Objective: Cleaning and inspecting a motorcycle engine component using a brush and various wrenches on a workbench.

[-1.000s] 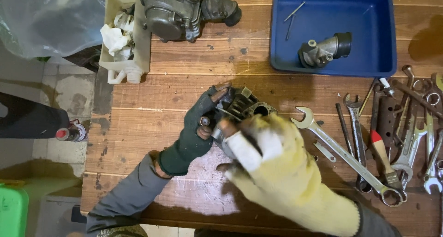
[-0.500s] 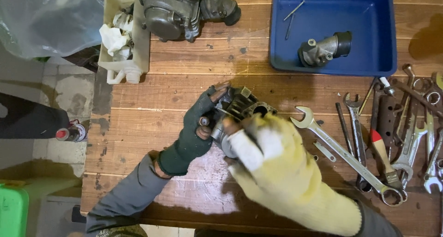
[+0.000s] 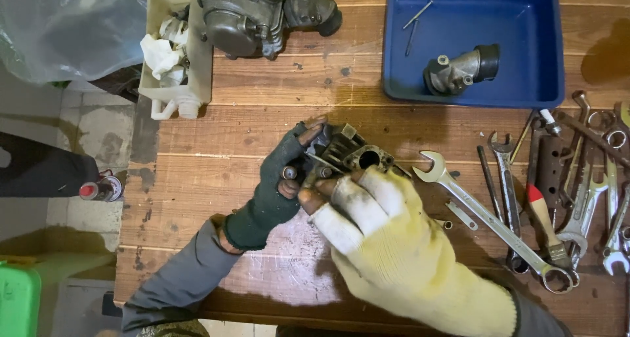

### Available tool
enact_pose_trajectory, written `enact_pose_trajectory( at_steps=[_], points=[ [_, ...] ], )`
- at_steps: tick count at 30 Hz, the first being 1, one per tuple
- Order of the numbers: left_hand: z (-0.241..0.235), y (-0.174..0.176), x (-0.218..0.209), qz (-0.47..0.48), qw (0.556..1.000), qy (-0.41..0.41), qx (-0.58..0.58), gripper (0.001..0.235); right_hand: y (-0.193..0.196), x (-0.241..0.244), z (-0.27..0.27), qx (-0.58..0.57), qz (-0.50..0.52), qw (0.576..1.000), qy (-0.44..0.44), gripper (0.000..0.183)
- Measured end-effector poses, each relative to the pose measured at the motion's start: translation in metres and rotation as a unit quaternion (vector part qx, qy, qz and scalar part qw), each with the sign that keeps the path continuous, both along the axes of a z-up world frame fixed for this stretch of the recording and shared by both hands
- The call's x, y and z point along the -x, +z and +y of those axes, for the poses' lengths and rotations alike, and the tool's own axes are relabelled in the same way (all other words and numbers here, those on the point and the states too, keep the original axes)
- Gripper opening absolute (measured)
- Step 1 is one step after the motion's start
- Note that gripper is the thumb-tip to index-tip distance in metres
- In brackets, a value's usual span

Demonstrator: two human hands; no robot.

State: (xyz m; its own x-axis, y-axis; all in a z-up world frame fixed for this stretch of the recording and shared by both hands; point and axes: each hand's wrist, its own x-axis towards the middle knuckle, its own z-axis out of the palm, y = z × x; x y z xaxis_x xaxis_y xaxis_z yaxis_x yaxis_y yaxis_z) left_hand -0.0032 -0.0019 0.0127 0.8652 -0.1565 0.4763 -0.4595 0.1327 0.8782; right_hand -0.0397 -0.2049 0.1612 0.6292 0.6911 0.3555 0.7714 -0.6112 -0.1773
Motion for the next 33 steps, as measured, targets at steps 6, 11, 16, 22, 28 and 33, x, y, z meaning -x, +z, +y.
enact_pose_trajectory(
  at_steps=[6, 11, 16, 22, 28, 33],
  points=[
    [0.001, 0.001, 0.001, 0.003, 1.000, -0.010, 0.001, 0.075, -0.024, 0.007, -0.003, 0.040, -0.068, 0.994, -0.075, 0.087],
    [0.000, -0.004, 0.000, 0.012, 1.000, -0.005, 0.014, 0.085, -0.007, 0.004, 0.001, 0.010, -0.024, 0.999, -0.023, 0.060],
    [0.003, -0.024, -0.003, -0.013, 1.000, 0.005, 0.009, 0.060, -0.003, 0.001, 0.001, 0.008, -0.025, 1.000, -0.010, 0.075],
    [0.002, -0.015, -0.003, -0.012, 1.000, -0.006, 0.011, 0.082, -0.017, 0.004, -0.004, 0.022, -0.048, 0.997, -0.049, 0.085],
    [0.005, -0.035, -0.003, -0.008, 0.999, 0.040, -0.019, 0.064, -0.014, 0.004, -0.003, 0.026, -0.050, 0.996, -0.072, 0.085],
    [0.004, -0.017, 0.001, -0.006, 0.999, 0.027, -0.035, 0.062, -0.015, 0.004, -0.004, 0.028, -0.067, 0.995, -0.072, 0.083]
  ],
)
